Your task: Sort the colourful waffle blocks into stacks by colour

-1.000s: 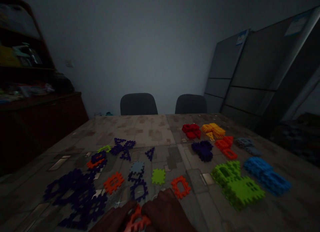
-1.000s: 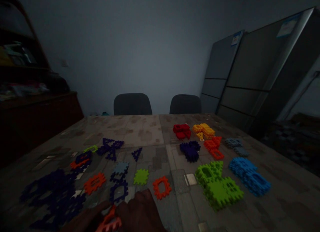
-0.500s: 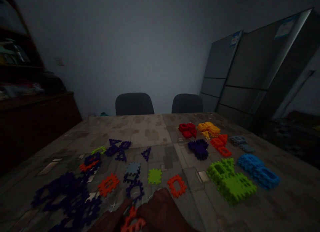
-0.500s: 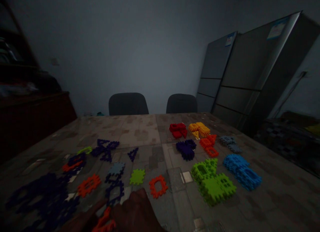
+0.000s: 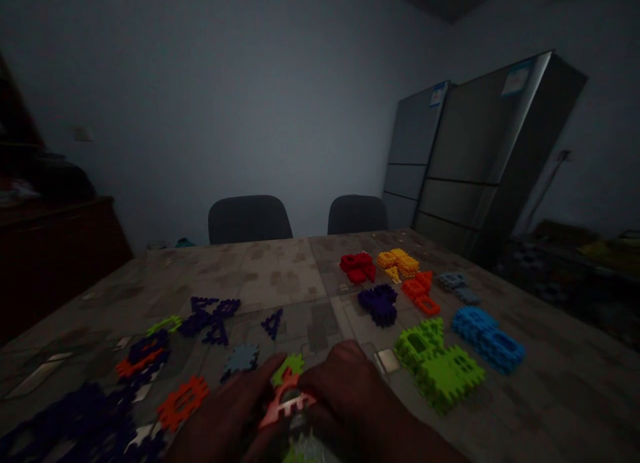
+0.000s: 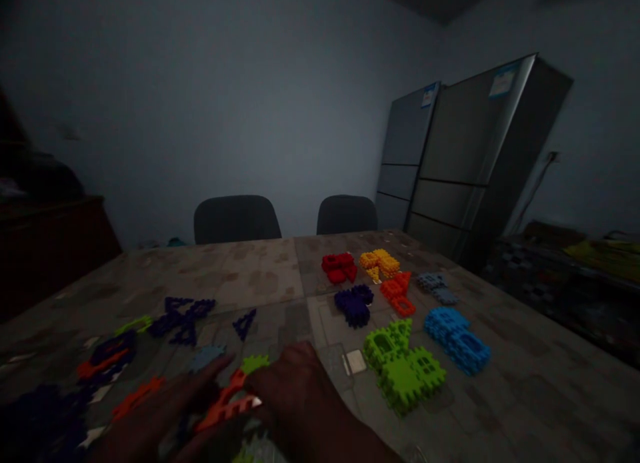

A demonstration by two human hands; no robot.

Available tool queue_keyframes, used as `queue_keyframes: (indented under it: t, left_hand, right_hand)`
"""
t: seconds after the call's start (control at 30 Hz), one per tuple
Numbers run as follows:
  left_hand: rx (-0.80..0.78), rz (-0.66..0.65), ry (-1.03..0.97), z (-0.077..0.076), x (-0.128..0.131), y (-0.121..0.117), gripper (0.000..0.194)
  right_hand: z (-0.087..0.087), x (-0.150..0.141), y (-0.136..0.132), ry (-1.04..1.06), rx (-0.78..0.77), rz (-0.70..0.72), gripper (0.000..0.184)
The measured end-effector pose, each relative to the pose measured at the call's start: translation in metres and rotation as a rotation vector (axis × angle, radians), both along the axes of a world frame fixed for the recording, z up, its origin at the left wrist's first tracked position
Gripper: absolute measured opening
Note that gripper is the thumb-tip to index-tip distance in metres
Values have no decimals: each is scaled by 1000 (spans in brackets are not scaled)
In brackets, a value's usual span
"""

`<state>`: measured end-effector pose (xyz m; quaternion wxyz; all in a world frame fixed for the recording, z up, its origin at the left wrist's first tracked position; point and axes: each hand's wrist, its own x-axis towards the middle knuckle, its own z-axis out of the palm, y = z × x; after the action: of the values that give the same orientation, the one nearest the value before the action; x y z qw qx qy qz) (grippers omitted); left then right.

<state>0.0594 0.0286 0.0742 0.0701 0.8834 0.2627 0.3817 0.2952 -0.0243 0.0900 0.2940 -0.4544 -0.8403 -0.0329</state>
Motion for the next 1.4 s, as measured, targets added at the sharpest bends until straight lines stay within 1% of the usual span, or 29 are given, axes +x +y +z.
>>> queue_keyframes:
  t: [0.07, 0.1, 0.2, 0.27, 0.33, 0.4, 0.47, 0.53, 0.6, 0.67, 0.73, 0.77, 0.87, 0.97, 1.07, 1.17, 1.27, 1.4]
  left_hand:
    - [-33, -6, -21, 19, 24, 3, 63]
    - [-48, -79, 0, 25, 38, 5, 65]
    - [-127, -192, -8, 31, 83, 17, 66]
    - [-231, -240, 34, 35, 112, 27, 69]
    - [-320, -278, 69, 44, 139, 37, 73]
    - [-398, -304, 74, 57, 163, 47, 71]
    - [-476, -328, 75, 69, 185, 60, 63]
    - [-549, -358, 93, 76, 209, 75, 51]
    - [-609, -396, 119, 76, 236, 92, 37]
    - [-682, -425, 139, 73, 267, 108, 22]
    - [-761, -439, 153, 66, 299, 121, 9]
    - [-801, -442, 165, 63, 314, 126, 9]
    - [-900, -446, 204, 51, 353, 135, 18]
    - [-951, -421, 207, 38, 379, 138, 22]
    - [-981, -390, 198, 26, 394, 141, 26]
    - [-1017, -376, 198, 17, 403, 144, 26]
    - [-1054, -387, 201, 12, 409, 146, 24]
    - [-1095, -436, 197, 7, 412, 144, 23]
  right_hand:
    - [16, 26, -4, 37, -5, -18, 11]
    - [23, 40, -6, 48, -14, -24, 11]
    - [39, 88, -13, 52, -54, -72, 11]
    - [46, 123, -17, 46, -60, -123, 11]
    - [53, 161, -17, 49, -51, -163, 13]
    - [61, 202, -13, 81, -73, -215, 17]
    - [68, 243, -5, 110, -103, -261, 26]
    - [72, 281, 6, 121, -122, -291, 35]
    - [70, 312, 19, 127, -143, -309, 42]
    - [64, 336, 32, 131, -168, -317, 46]
    - [55, 354, 45, 131, -198, -313, 48]
    - [50, 361, 50, 130, -213, -306, 48]
    - [39, 378, 64, 125, -259, -278, 47]
    - [34, 389, 75, 110, -302, -254, 45]
    - [30, 395, 85, 86, -337, -231, 43]
    - [25, 400, 95, 61, -355, -208, 43]
    - [22, 404, 104, 29, -364, -184, 45]
    - [20, 409, 111, -22, -376, -152, 44]
